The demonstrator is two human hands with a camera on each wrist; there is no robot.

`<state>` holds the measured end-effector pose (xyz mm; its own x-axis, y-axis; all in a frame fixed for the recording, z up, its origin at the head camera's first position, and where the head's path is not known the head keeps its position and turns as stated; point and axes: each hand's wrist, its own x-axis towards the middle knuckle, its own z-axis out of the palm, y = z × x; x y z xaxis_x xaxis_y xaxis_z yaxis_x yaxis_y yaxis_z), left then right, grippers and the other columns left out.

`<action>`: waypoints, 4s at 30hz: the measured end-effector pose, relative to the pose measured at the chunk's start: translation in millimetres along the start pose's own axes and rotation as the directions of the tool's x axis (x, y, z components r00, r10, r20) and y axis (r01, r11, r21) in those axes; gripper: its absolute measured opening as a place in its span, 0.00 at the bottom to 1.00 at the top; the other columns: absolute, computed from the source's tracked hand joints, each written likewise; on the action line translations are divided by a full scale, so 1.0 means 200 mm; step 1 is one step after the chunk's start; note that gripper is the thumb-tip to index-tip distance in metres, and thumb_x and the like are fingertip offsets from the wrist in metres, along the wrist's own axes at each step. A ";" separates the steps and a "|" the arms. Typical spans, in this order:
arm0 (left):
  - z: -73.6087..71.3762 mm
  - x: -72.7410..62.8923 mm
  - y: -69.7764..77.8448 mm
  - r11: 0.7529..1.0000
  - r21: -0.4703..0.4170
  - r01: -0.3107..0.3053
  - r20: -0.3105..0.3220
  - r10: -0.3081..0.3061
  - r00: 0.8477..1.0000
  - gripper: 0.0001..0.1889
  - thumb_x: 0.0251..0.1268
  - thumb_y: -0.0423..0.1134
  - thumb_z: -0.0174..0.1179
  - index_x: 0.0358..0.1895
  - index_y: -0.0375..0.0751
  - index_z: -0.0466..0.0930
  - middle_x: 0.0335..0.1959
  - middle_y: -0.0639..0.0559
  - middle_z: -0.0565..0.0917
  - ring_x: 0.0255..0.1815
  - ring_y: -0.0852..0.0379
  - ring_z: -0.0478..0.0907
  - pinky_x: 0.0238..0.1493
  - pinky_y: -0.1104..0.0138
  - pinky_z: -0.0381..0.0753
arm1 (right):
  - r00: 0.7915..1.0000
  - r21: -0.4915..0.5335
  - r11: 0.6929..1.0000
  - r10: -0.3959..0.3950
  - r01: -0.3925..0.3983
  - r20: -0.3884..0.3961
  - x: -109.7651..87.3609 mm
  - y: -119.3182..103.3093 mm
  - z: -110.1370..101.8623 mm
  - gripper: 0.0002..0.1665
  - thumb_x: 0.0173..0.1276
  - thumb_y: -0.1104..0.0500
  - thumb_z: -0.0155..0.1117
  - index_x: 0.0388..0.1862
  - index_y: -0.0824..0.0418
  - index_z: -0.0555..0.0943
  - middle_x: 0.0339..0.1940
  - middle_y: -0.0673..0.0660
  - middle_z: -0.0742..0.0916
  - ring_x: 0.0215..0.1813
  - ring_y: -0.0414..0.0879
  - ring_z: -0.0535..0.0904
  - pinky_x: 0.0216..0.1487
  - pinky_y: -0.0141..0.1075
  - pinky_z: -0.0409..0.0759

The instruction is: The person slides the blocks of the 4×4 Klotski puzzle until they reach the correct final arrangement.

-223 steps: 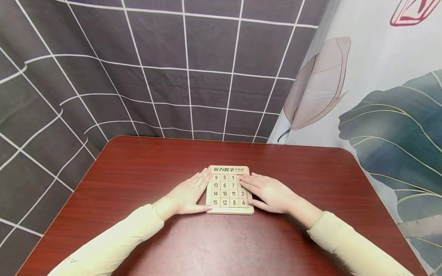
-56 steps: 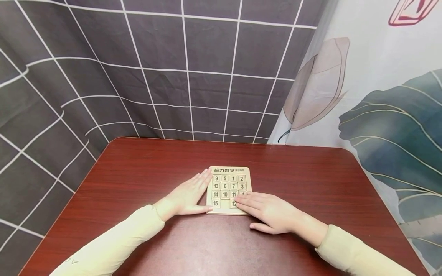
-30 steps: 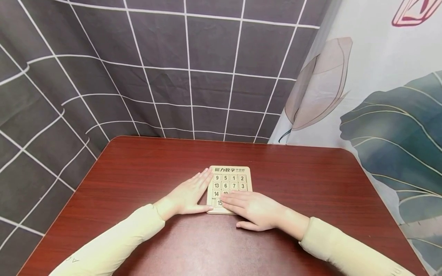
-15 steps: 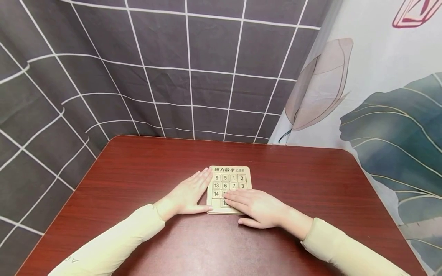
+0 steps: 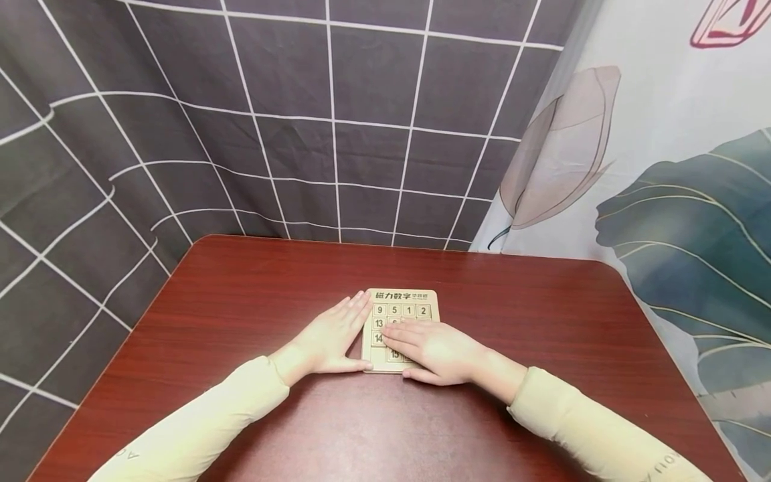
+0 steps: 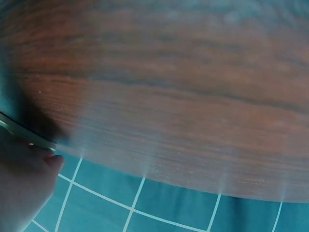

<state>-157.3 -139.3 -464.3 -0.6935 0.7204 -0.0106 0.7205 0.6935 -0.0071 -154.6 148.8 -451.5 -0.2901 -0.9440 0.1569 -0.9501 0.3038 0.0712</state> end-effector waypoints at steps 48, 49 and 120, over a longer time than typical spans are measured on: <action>0.01 -0.02 -0.01 0.999 -0.043 -0.004 -0.047 0.002 0.999 0.57 0.69 0.71 0.58 0.83 0.26 0.53 0.87 0.32 0.53 0.88 0.38 0.54 0.87 0.50 0.61 | 1.000 -0.004 1.000 0.000 0.000 -0.014 0.00 -0.02 0.00 0.37 0.78 0.43 0.63 0.77 0.62 0.75 0.77 0.58 0.80 0.78 0.52 0.77 0.79 0.45 0.76; 0.01 -0.02 -0.01 0.999 -0.041 -0.003 -0.046 0.001 0.999 0.57 0.69 0.71 0.58 0.83 0.26 0.53 0.87 0.32 0.53 0.88 0.38 0.54 0.87 0.50 0.60 | 1.000 -0.003 1.000 0.003 -0.003 -0.012 0.01 -0.01 0.00 0.37 0.78 0.43 0.63 0.77 0.62 0.75 0.77 0.57 0.80 0.78 0.52 0.77 0.79 0.46 0.76; -0.03 -0.01 0.00 0.998 -0.060 0.002 -0.033 -0.004 0.999 0.57 0.69 0.71 0.58 0.83 0.25 0.54 0.86 0.31 0.55 0.88 0.38 0.55 0.87 0.51 0.60 | 0.984 0.031 0.985 0.168 -0.170 0.054 0.10 0.17 0.02 0.36 0.80 0.43 0.61 0.78 0.62 0.75 0.78 0.58 0.79 0.80 0.53 0.75 0.82 0.47 0.72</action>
<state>-154.7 -140.6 -458.8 -0.6962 0.7175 0.0228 0.7176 0.6945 0.0524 -192.5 139.7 -450.7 -0.4518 -0.8849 0.1135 -0.8899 0.4560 0.0132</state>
